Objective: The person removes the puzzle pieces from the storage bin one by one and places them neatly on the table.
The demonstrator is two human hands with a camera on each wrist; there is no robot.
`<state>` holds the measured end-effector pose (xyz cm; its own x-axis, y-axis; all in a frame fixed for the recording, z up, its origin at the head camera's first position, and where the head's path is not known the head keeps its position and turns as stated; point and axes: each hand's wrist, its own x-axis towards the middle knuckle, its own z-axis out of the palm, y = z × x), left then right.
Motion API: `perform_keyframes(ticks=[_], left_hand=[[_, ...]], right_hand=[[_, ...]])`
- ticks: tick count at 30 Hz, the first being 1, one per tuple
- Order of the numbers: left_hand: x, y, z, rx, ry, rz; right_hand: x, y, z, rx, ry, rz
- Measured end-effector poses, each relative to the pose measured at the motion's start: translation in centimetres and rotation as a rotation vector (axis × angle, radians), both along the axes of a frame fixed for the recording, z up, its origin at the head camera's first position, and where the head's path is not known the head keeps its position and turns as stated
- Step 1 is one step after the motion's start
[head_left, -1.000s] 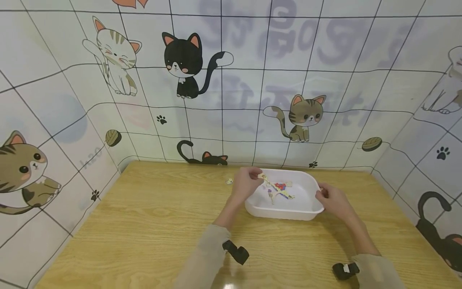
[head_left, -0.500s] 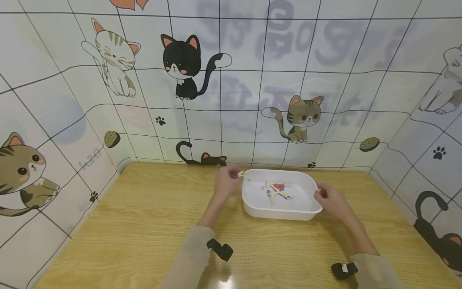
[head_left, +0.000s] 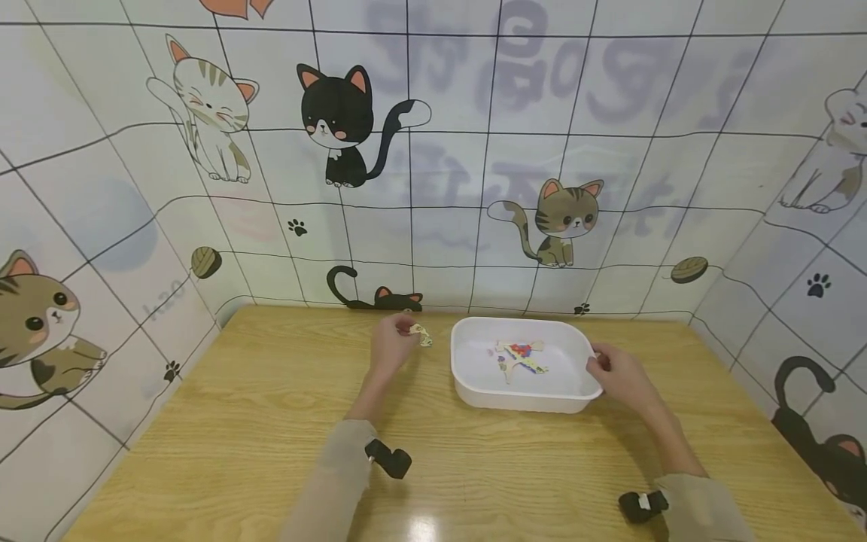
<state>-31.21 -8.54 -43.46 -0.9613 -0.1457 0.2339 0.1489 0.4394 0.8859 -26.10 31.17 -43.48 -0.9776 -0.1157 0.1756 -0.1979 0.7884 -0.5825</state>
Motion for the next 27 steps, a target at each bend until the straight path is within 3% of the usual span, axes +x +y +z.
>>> perform_keyframes(ticks=[12,27], left_hand=[[-1.2,-2.1,-2.2,-0.048,-0.020,0.054],[-2.4,-2.6,-3.2,-0.016,-0.095,0.034]], right_hand=[[0.3,-0.1,0.2,-0.005,-0.004,0.007],[0.2,0.0,0.0,-0.038,-0.028,0.010]])
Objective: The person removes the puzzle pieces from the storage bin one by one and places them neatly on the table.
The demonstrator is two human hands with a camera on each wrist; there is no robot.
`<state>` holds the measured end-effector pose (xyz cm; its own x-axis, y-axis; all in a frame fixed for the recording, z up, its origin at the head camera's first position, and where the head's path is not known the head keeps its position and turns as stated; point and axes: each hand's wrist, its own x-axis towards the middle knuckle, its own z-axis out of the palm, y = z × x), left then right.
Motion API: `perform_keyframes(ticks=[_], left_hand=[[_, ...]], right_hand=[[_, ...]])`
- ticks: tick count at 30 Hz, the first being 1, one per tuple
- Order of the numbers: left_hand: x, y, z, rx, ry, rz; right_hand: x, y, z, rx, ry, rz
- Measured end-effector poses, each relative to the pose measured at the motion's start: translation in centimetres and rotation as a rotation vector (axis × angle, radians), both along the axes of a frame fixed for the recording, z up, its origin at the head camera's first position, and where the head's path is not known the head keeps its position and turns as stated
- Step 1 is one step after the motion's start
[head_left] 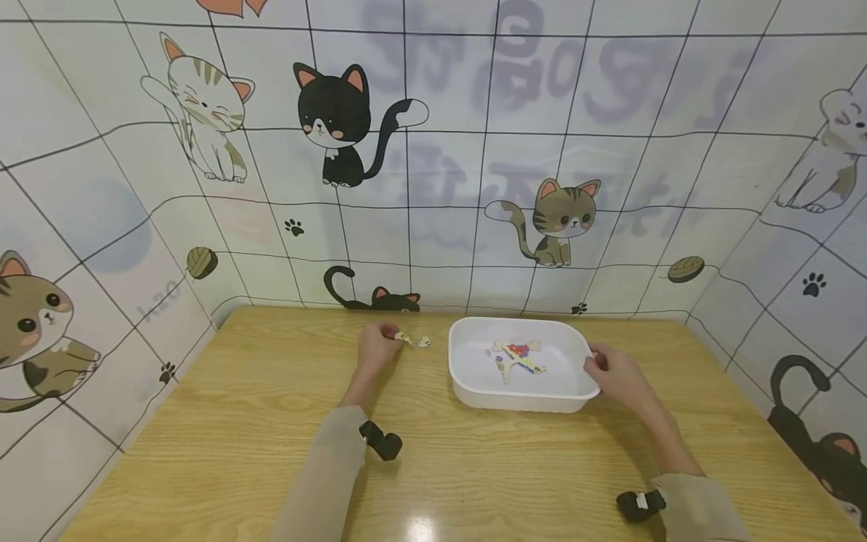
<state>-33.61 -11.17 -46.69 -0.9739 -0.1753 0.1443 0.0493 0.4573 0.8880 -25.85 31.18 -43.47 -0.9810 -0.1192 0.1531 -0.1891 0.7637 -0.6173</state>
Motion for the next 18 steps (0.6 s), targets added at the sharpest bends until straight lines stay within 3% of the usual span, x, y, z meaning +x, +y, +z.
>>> perform_keyframes(ticks=[8,18], left_hand=[[0.16,-0.15,0.03,0.042,-0.008,-0.020],[0.82,0.35,0.82,0.065,-0.001,0.015]], right_hand=[[0.04,0.05,-0.08,-0.008,-0.003,0.001],[-0.10,0.03,0.11,-0.012,0.002,0.003]])
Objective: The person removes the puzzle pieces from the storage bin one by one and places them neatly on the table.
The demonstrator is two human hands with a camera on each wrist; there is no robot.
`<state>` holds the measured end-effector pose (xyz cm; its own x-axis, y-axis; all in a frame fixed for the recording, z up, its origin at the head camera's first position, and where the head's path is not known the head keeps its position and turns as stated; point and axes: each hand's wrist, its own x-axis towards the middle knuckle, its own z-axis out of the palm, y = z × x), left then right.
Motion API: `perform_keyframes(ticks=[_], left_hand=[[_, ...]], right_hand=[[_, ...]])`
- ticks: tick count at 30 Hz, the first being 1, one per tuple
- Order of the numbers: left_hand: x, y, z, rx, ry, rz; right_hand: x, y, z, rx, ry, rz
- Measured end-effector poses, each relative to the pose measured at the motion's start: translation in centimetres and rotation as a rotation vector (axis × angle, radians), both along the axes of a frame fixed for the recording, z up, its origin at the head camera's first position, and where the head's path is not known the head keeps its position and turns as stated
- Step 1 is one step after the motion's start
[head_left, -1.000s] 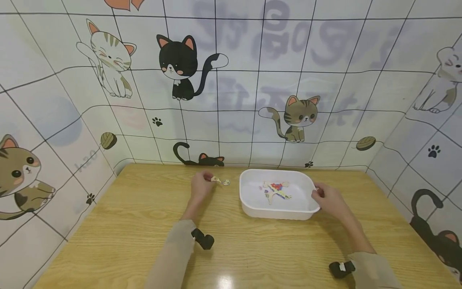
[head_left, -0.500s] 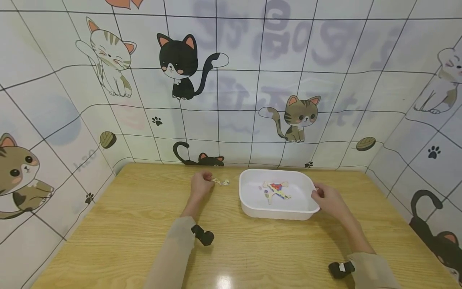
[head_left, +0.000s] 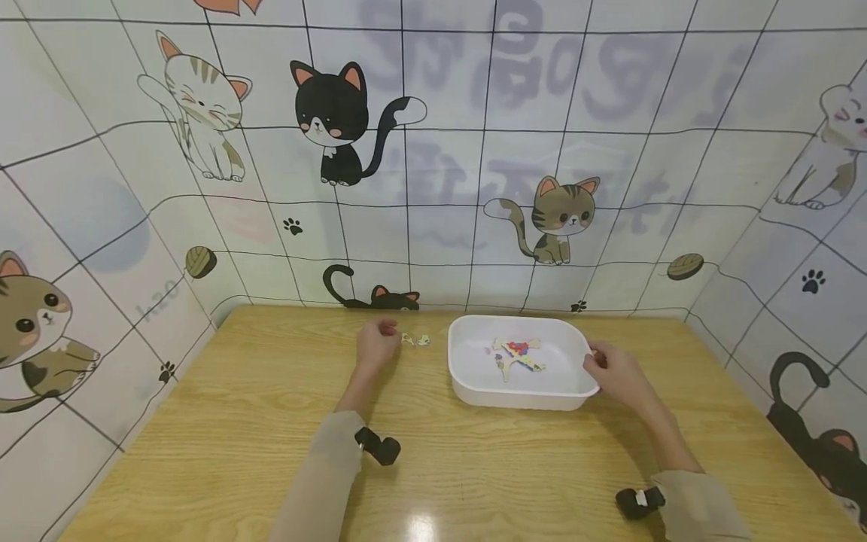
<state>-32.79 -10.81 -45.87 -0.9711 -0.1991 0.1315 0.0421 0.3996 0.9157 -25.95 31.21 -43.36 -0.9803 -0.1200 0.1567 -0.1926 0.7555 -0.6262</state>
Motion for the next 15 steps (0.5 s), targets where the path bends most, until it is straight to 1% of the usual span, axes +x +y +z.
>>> perform_keyframes(ticks=[3,10,15], left_hand=[[0.3,0.4,0.6,0.011,0.022,-0.021],[0.8,1.9,2.3,0.028,0.079,-0.119],[1.7,3.6,3.6,0.084,0.100,-0.176]], right_hand=[[-0.1,0.0,0.1,0.007,-0.002,0.001],[-0.1,0.0,-0.1,0.019,-0.005,-0.002],[-0.1,0.0,-0.1,0.023,0.003,-0.001]])
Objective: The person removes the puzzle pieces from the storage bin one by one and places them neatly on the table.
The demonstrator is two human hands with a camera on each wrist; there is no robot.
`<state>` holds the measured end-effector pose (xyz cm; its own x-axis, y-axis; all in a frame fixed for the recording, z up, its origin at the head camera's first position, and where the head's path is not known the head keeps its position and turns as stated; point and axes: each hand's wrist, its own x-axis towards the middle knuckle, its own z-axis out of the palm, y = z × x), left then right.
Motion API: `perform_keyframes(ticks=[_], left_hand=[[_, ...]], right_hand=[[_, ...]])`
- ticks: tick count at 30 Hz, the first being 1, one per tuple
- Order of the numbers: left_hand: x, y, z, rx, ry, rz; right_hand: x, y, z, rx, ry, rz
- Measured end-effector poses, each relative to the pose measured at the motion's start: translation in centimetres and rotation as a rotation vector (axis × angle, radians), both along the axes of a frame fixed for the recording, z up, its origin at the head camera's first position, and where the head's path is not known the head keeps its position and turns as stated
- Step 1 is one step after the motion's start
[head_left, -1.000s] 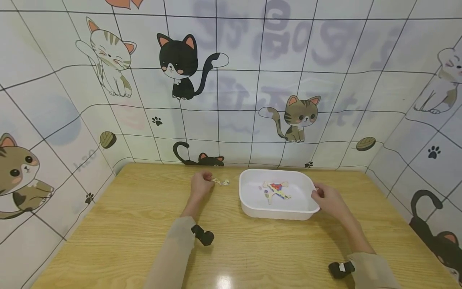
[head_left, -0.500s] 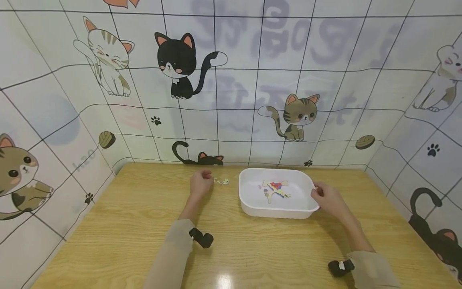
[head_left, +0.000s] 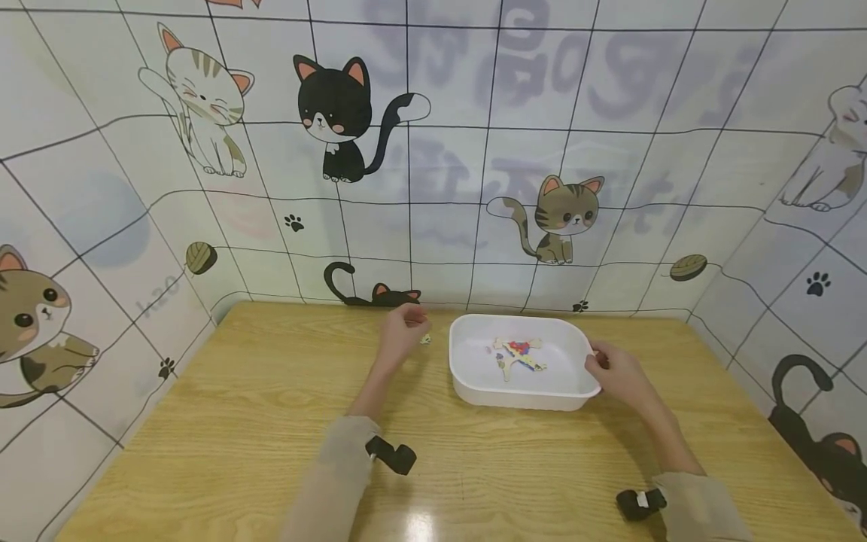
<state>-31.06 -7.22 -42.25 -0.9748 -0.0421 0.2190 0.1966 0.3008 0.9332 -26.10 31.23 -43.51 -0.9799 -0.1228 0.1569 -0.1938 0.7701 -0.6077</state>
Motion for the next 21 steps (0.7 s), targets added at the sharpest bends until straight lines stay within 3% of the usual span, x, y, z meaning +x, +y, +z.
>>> perform_keyframes(ticks=[10,21], left_hand=[[1.3,3.9,1.2,-0.021,0.023,-0.154],[2.1,7.3,1.1,-0.066,0.022,-0.211]], right_hand=[[0.1,0.0,0.0,-0.008,-0.004,-0.001],[0.0,0.0,0.0,-0.016,-0.007,0.000]])
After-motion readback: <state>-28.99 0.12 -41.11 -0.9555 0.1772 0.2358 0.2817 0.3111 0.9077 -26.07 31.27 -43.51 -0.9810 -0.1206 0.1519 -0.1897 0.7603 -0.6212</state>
